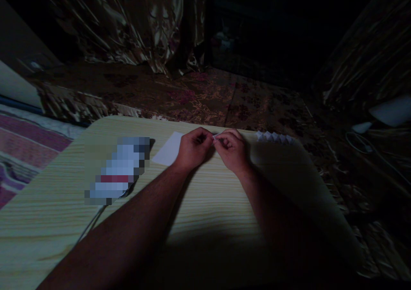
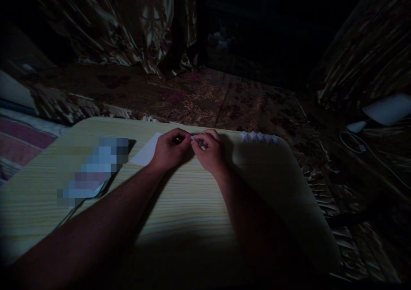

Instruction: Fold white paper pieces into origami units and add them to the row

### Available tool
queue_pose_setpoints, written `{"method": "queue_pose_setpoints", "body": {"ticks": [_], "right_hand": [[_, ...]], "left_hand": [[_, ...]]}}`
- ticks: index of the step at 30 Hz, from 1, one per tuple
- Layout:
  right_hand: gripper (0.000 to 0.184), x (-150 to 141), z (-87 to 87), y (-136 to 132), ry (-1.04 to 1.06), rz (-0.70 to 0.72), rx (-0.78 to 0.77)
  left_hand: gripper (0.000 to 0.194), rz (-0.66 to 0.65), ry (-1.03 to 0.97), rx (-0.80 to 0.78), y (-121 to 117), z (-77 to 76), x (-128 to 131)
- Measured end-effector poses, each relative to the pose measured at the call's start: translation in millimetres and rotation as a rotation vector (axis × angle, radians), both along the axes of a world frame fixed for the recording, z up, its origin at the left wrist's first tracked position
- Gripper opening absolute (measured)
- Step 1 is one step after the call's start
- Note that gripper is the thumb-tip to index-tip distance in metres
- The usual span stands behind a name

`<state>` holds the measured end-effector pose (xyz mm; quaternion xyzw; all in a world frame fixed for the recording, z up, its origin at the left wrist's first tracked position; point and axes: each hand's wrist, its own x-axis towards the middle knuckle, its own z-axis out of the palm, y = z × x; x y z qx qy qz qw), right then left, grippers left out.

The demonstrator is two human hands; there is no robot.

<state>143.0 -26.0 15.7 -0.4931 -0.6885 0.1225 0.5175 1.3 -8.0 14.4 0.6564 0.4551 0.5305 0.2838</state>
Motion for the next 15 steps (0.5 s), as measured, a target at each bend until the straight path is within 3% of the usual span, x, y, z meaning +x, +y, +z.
{"method": "queue_pose_setpoints", "body": {"ticks": [9,15], "right_hand": [[0.012,0.0,0.4,-1.0,0.001,-0.006,-0.066],[0.013,0.5,-2.9,-0.1,-0.019,-0.009,-0.063]], "left_hand": [[0.017,-0.021,-0.006,-0.026,-2.6,1.3,0.0],[0.016,0.045,0.098,0.070,-2.9,-1.0,-1.8]]}}
